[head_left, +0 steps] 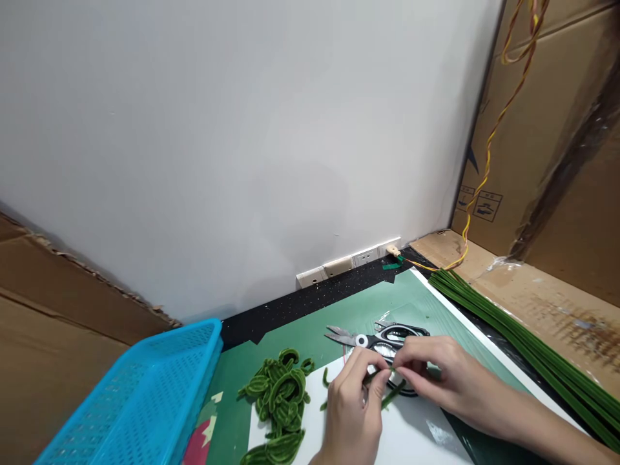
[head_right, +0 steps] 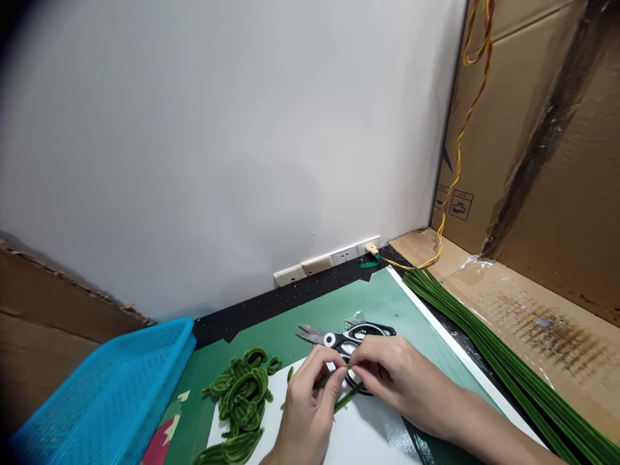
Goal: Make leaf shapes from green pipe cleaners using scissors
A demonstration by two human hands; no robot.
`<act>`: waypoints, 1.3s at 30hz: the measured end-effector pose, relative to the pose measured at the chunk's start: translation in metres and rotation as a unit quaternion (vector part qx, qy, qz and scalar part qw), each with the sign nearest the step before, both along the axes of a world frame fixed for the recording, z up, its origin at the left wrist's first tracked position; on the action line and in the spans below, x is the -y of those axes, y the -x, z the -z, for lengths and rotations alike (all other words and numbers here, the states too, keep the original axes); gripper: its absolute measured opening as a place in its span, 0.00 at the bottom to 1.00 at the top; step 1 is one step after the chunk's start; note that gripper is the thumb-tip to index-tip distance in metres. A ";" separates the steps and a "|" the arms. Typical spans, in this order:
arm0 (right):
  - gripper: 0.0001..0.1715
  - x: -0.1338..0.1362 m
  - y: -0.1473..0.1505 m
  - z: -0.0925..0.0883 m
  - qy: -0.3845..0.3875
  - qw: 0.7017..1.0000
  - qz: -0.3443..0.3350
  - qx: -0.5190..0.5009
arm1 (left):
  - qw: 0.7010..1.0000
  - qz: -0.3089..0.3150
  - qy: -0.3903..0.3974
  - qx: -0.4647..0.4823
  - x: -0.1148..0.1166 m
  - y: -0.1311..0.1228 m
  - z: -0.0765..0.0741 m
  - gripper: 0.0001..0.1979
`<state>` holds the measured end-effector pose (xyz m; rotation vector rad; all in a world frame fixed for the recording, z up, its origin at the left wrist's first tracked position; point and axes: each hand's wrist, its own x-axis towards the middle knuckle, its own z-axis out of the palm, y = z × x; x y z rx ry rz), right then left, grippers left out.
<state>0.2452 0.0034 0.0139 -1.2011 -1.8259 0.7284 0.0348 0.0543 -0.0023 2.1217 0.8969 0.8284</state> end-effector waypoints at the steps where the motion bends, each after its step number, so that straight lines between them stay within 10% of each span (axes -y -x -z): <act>1: 0.11 0.000 0.001 0.003 -0.017 1.000 0.004 0.015 | 1.000 -0.004 0.014 -0.002 0.000 -0.001 -0.001 0.07; 10: 0.12 0.004 0.005 0.017 -0.164 0.976 0.057 0.134 | 0.998 -0.002 0.065 -0.001 0.003 -0.002 -0.003 0.09; 39: 0.10 0.003 0.008 0.020 -0.178 0.969 0.090 0.143 | 0.998 -0.003 0.066 0.010 0.007 -0.004 -0.005 0.09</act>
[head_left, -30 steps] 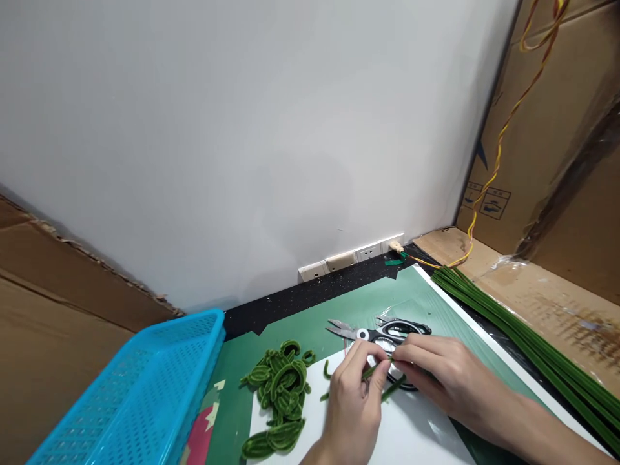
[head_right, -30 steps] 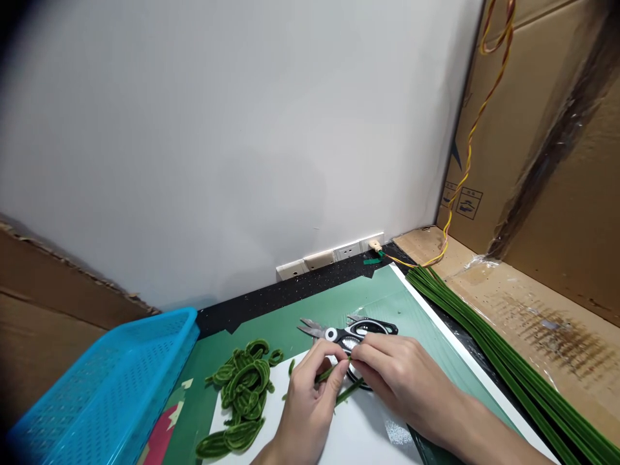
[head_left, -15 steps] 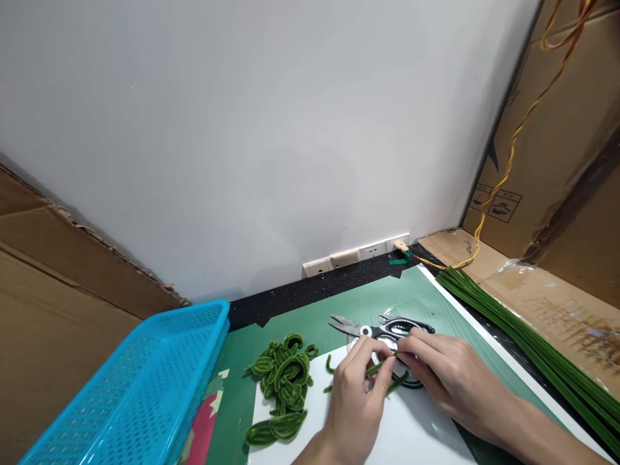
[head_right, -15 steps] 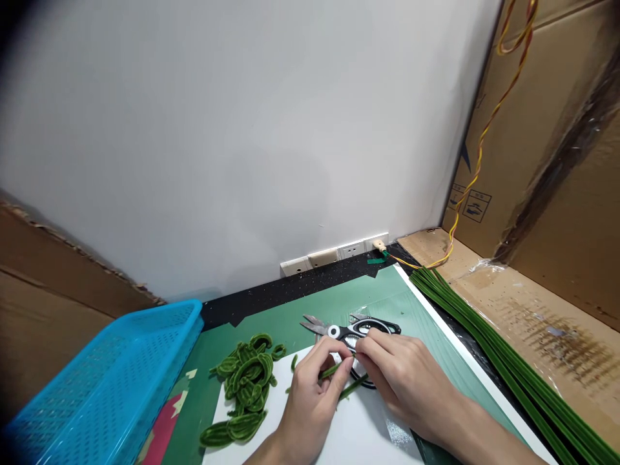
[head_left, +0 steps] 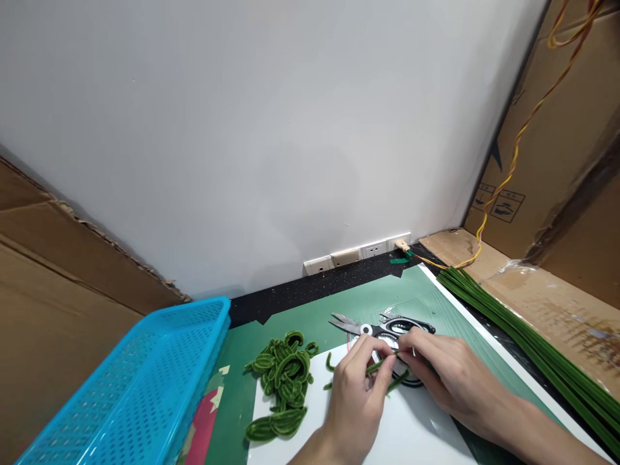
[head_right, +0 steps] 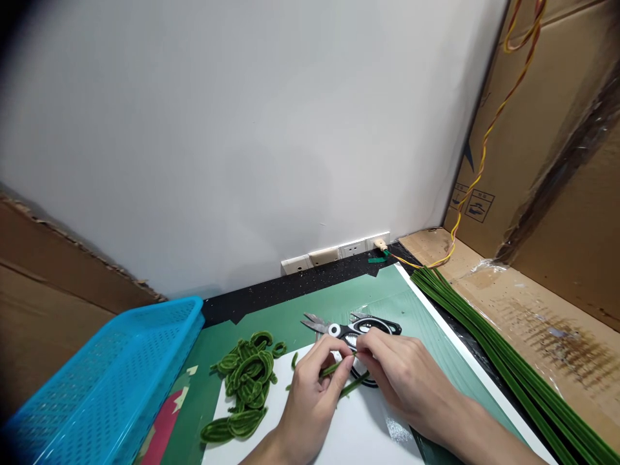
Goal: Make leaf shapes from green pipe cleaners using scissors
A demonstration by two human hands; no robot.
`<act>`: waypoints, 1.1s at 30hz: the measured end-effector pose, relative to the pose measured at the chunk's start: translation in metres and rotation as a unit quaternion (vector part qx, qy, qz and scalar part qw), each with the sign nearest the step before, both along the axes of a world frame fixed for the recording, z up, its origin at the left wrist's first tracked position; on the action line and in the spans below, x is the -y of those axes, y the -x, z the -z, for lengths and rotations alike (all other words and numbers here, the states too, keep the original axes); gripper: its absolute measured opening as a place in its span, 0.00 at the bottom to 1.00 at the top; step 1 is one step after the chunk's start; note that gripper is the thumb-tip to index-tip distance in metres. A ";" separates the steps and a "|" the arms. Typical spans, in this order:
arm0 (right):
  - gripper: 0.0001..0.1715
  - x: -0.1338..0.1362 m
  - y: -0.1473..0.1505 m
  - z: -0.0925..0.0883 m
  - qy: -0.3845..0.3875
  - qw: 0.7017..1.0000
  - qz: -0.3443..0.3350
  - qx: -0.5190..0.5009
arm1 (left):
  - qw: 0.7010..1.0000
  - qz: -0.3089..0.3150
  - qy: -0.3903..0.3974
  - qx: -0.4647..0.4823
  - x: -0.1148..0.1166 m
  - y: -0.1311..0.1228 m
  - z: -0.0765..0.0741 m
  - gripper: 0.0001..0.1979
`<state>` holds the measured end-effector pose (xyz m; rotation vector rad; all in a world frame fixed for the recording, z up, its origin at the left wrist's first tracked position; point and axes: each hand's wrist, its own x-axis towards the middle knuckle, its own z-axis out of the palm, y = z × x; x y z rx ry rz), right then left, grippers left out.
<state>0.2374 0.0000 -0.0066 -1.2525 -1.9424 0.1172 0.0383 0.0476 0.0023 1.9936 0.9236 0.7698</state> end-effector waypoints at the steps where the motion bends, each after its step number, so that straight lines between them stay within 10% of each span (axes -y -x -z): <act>1: 0.10 0.000 0.000 0.000 0.005 1.000 -0.001 -0.005 | 1.000 0.001 0.000 0.000 0.000 0.000 0.000 0.09; 33: 0.08 0.003 -0.002 0.002 -0.017 0.999 -0.015 0.041 | 1.000 -0.012 0.027 -0.001 0.001 -0.003 -0.005 0.07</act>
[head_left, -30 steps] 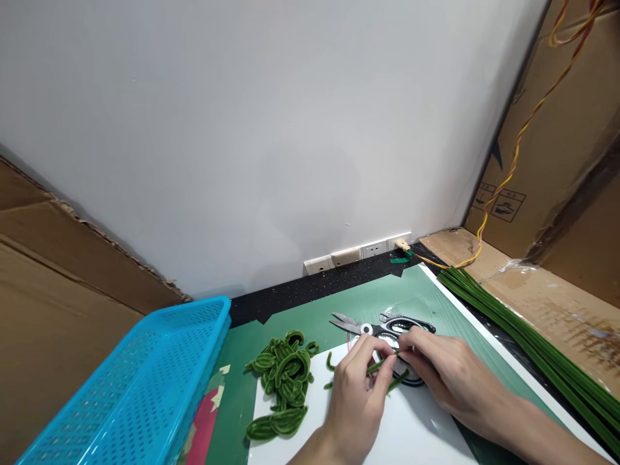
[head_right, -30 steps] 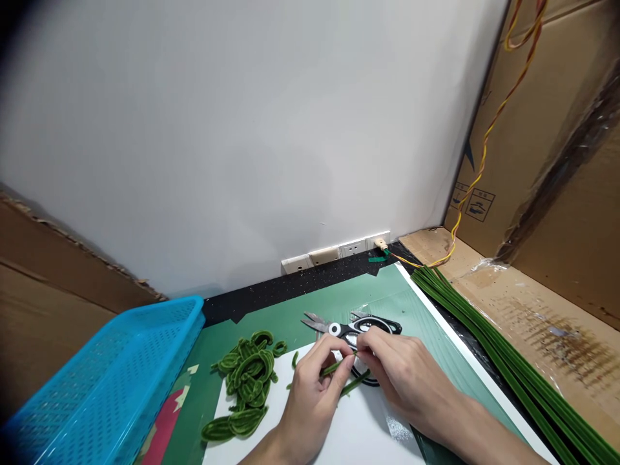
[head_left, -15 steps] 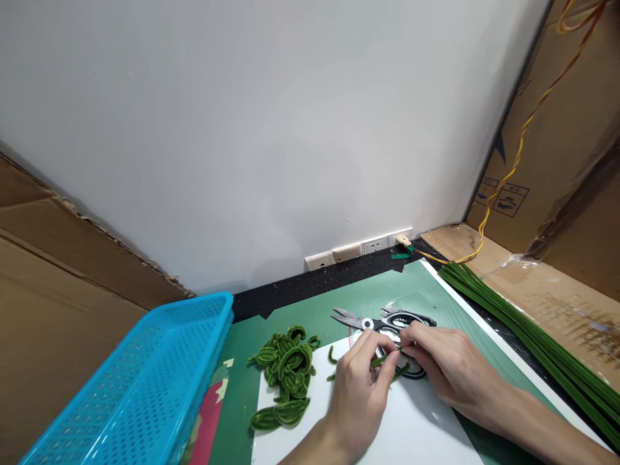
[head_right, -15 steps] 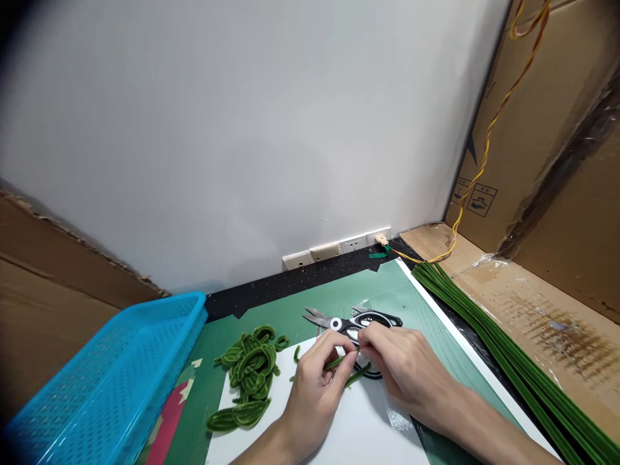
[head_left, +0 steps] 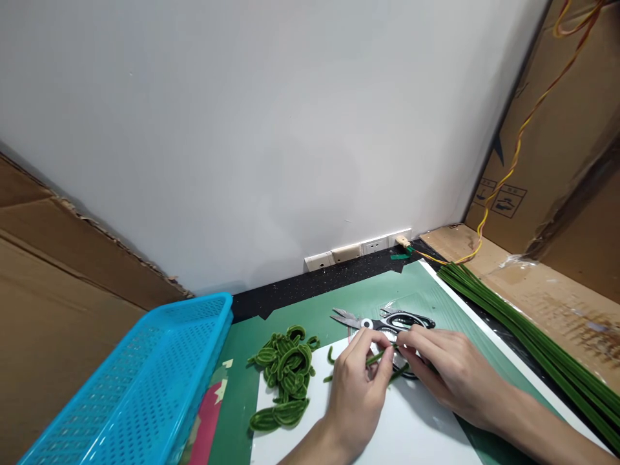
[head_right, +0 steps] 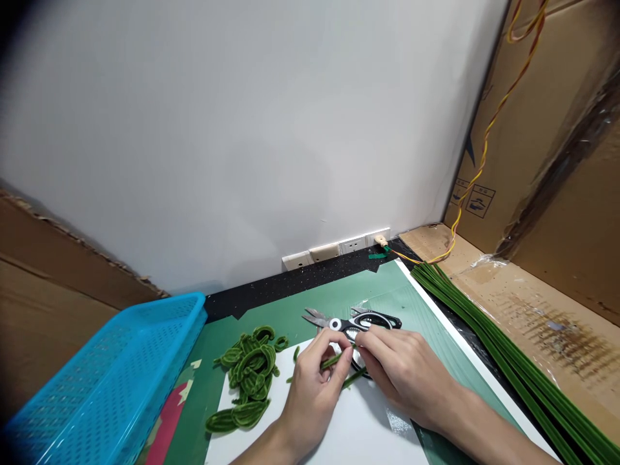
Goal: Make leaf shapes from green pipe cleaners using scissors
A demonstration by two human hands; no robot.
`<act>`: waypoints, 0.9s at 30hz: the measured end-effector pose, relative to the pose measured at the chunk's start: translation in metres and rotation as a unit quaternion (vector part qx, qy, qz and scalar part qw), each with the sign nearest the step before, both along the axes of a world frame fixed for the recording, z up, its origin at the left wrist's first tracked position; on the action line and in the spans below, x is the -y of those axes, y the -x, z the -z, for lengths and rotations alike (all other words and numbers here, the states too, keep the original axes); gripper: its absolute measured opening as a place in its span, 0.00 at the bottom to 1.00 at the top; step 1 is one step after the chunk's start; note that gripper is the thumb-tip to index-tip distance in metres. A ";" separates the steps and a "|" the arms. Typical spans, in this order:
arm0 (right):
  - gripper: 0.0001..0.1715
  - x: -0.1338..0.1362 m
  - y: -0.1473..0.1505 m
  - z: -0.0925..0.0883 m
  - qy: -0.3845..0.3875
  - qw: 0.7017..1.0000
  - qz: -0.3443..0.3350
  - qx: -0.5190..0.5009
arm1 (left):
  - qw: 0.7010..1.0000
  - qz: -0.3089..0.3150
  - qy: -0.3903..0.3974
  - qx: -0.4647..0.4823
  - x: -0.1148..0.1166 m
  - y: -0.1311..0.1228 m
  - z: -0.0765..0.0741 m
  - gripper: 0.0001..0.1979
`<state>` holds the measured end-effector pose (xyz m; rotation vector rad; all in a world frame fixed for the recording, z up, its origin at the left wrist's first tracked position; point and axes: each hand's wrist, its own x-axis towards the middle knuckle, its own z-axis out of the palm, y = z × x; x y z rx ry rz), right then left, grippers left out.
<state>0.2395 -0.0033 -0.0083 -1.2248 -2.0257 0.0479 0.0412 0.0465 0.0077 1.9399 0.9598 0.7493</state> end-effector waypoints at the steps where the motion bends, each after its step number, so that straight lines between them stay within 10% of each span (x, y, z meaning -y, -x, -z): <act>1: 0.08 0.000 0.000 0.001 -0.002 1.000 0.002 0.000 | 1.000 0.000 0.002 0.001 0.000 0.000 0.000 0.08; 27: 0.09 -0.004 0.001 0.015 -0.013 1.000 -0.003 -0.011 | 1.000 0.019 -0.013 -0.020 -0.001 0.000 0.001 0.06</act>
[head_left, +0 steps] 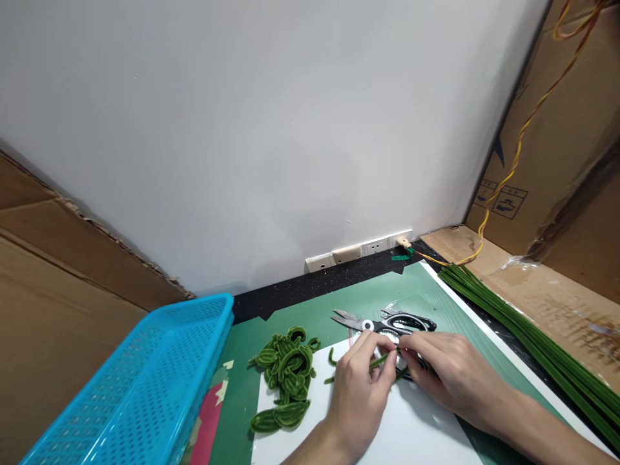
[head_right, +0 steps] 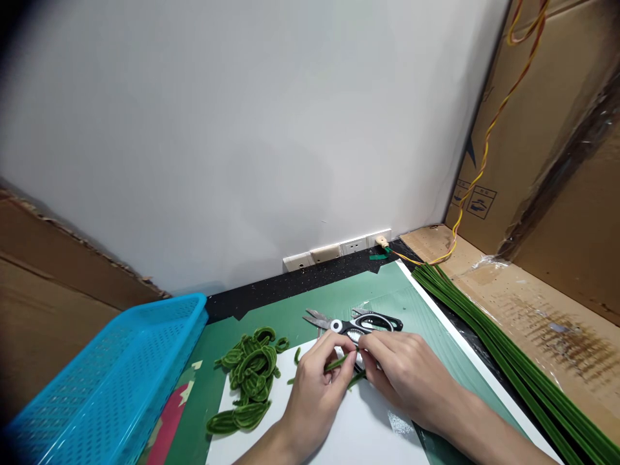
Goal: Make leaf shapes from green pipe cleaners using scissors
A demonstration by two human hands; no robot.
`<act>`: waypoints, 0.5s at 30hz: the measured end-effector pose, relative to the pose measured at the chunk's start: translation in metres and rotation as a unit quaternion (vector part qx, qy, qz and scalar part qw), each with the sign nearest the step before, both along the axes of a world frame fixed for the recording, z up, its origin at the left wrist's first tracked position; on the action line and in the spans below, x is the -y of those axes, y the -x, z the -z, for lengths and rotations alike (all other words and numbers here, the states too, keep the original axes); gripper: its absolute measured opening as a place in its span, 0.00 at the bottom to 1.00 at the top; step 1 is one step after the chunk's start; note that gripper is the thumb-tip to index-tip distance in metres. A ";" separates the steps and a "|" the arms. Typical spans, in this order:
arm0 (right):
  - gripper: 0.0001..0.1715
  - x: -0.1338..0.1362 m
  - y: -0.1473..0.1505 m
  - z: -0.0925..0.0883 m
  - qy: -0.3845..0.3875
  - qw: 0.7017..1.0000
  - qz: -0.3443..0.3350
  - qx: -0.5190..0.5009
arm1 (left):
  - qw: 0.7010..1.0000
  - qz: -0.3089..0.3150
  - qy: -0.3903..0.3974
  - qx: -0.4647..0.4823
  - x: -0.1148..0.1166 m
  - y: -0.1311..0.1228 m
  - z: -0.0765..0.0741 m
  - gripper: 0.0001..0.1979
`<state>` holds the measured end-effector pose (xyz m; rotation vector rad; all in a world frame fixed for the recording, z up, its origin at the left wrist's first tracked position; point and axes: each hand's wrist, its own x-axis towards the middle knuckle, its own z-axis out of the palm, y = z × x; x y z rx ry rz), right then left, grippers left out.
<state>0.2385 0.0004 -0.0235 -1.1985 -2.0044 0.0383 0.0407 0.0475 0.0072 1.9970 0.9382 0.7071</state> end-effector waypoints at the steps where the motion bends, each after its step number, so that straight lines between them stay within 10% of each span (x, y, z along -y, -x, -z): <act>1: 0.09 0.000 -0.001 -0.001 0.010 1.000 0.001 0.003 | 1.000 0.000 0.001 0.000 0.000 0.000 0.000 0.06; 15: 0.09 0.002 -0.002 -0.007 0.039 0.999 -0.012 0.030 | 0.999 0.008 0.042 0.020 0.000 0.001 0.005 0.05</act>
